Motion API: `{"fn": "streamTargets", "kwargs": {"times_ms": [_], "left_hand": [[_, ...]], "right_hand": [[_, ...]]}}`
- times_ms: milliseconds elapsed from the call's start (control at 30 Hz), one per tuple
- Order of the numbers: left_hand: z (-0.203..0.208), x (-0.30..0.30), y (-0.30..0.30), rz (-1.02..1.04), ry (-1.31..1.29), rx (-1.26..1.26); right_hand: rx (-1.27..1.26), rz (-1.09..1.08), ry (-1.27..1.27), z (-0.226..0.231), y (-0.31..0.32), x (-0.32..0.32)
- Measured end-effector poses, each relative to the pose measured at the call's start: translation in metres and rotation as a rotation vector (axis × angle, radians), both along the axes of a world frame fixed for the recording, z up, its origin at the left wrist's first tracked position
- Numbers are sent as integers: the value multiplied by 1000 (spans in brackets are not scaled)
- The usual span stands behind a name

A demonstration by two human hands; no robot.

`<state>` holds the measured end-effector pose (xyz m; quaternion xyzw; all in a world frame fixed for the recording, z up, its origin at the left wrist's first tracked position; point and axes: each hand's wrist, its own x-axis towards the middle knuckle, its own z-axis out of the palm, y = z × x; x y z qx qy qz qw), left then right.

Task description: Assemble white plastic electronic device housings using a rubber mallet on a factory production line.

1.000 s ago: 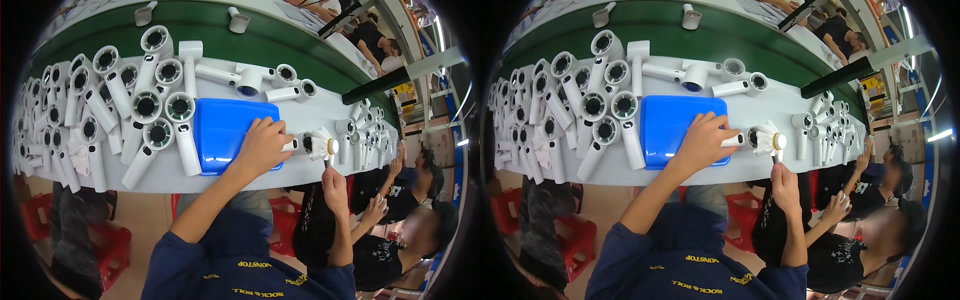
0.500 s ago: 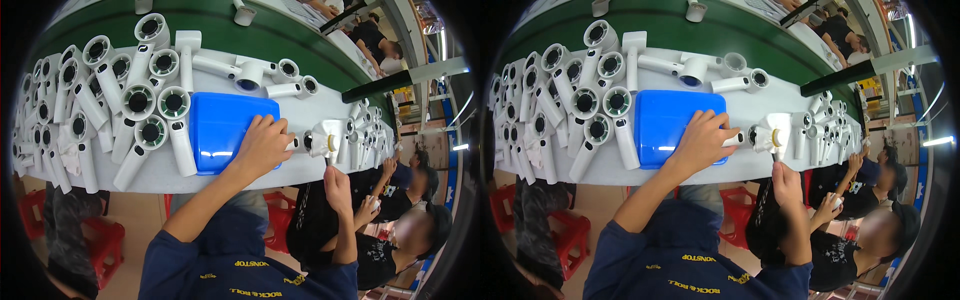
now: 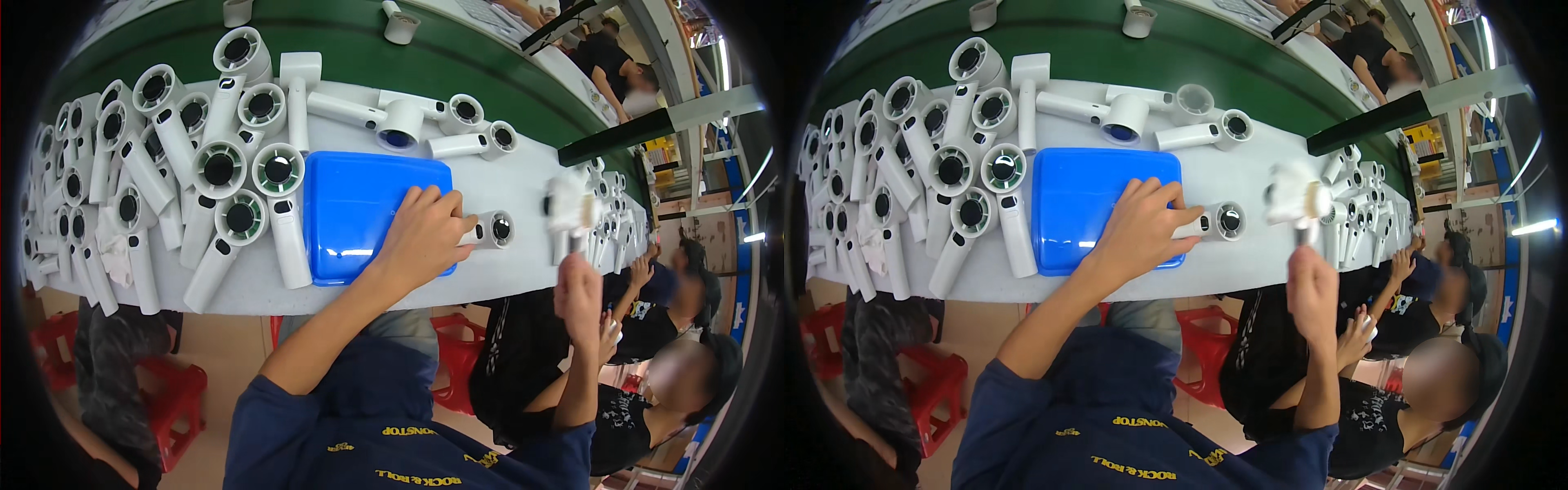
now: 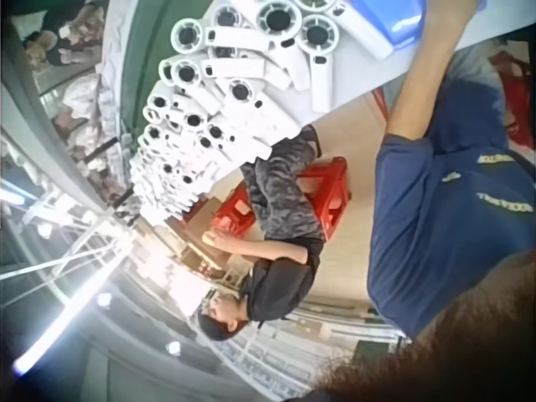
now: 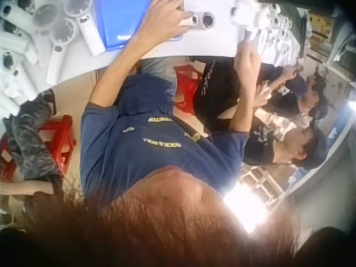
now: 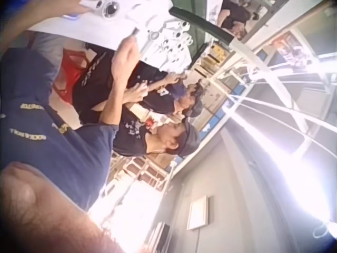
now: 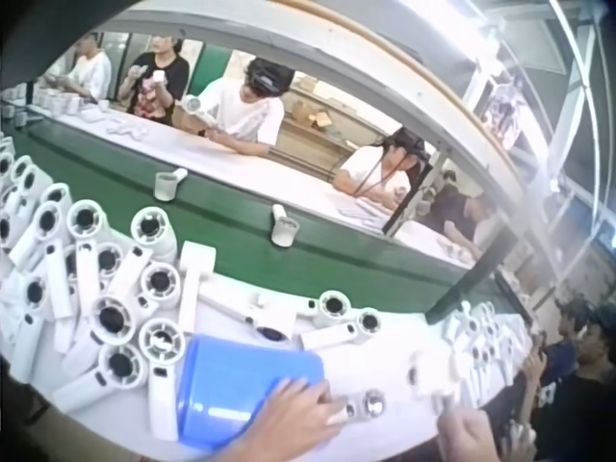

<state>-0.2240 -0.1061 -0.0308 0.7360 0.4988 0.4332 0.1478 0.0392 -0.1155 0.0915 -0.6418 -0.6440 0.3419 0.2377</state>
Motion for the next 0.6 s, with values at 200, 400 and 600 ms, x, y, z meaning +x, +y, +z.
{"fn": "streamTargets", "kwargs": {"times_ms": [200, 400, 600], "left_hand": [[0, 2, 2, 13, -16, 40], [1, 0, 2, 5, 7, 8], [1, 0, 2, 35, -20, 19]], "right_hand": [[72, 191, -452, -43, 14, -6], [-56, -18, 149, 12, 20, -3], [-179, 125, -186, -35, 25, 8]]}}
